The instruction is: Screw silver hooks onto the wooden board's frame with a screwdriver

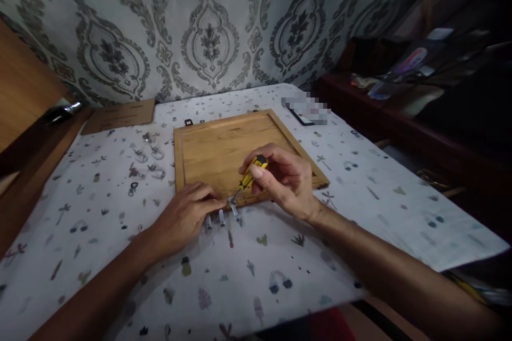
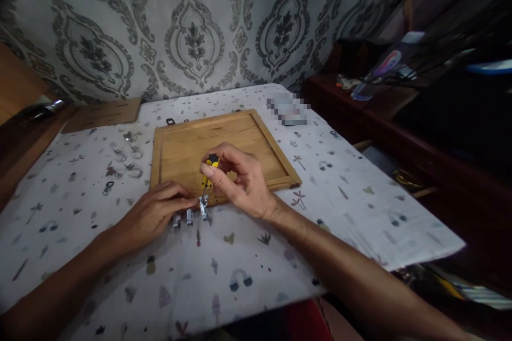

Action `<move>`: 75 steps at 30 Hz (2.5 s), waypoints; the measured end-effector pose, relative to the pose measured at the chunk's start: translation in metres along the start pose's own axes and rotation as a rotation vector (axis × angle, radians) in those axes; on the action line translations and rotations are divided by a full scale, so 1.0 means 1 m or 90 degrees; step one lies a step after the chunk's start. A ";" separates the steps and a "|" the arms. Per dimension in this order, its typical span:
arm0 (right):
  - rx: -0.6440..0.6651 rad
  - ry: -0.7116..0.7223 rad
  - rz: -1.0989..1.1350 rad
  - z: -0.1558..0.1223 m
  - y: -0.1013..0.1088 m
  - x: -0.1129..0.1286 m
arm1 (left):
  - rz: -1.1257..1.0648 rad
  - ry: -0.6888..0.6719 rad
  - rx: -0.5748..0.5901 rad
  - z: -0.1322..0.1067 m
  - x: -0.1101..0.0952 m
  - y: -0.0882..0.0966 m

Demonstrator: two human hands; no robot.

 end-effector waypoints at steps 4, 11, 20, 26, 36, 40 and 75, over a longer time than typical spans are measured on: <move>-0.015 0.005 -0.013 -0.002 0.003 -0.002 | -0.007 0.002 0.002 0.001 0.000 0.000; -0.032 0.026 -0.019 -0.003 0.007 -0.003 | -0.014 0.004 0.000 0.000 0.001 -0.001; -0.027 0.022 -0.013 -0.004 0.005 -0.001 | 0.000 -0.014 -0.004 0.001 0.001 0.000; -0.020 0.040 -0.044 -0.004 0.003 0.004 | -0.008 0.007 0.011 -0.001 0.003 -0.004; 0.051 0.111 -0.098 -0.006 -0.006 0.003 | -0.002 0.025 0.027 -0.001 0.004 -0.004; 0.079 0.064 -0.036 -0.001 -0.010 -0.005 | 0.003 0.029 0.036 -0.001 0.004 -0.006; 0.098 -0.090 0.137 -0.002 -0.015 -0.010 | -0.022 0.038 0.056 0.000 0.005 -0.002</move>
Point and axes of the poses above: each hand's wrist, its own z-axis towards the middle knuckle, its own y-axis out of the back of the hand, x = y × z, the point moved 5 cm from there along z, towards the middle knuckle, and after that the axes turned 4 degrees about x, right-handed, at the moved point
